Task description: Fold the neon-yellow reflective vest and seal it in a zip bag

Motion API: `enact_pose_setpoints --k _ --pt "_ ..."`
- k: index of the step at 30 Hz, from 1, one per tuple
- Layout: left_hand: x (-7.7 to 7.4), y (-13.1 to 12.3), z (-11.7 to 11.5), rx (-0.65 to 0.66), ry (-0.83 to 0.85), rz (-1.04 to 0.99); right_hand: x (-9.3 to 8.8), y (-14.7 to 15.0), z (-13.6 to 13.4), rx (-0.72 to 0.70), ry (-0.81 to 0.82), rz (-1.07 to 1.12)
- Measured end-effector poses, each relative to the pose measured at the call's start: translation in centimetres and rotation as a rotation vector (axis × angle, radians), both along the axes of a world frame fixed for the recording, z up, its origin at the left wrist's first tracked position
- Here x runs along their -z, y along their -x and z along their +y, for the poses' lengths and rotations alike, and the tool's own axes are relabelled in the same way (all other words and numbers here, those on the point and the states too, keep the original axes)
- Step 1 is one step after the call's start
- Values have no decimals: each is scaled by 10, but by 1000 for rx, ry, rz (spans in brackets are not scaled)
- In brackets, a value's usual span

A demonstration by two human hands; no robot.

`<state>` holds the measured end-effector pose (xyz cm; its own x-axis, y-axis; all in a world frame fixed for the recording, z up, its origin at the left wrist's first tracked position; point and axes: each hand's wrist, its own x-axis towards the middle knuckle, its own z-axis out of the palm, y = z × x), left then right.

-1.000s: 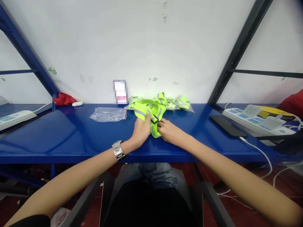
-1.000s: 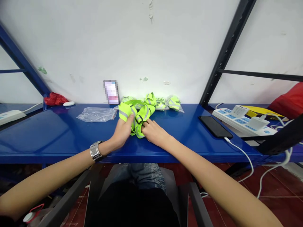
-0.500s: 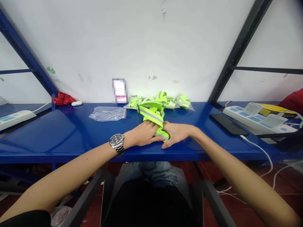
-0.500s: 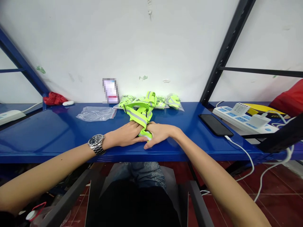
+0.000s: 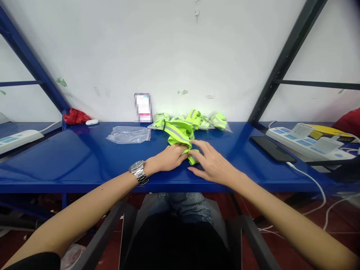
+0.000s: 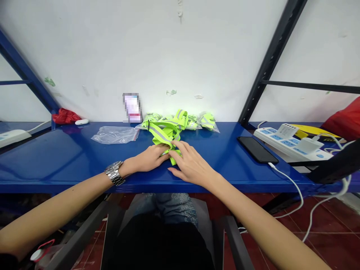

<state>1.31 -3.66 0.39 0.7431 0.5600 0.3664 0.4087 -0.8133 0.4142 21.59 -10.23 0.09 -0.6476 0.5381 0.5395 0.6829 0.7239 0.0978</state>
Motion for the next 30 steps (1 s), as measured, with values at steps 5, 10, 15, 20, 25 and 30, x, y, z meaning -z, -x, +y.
enact_pose_setpoints --k 5,10,15,20,25,30 --pt "-3 -1 5 -24 72 66 3 -1 20 -69 -5 -69" --pt "-3 5 2 -60 143 62 8 -8 38 -68 75 -46" --pt "-7 16 -1 32 125 138 3 -18 44 -140 212 -18" --pt "-8 25 9 32 142 95 -1 -22 52 -193 355 33" --pt "-5 29 14 -16 80 90 10 -13 62 -213 243 89" --pt "-10 27 12 -33 90 46 11 -5 58 -158 118 5"
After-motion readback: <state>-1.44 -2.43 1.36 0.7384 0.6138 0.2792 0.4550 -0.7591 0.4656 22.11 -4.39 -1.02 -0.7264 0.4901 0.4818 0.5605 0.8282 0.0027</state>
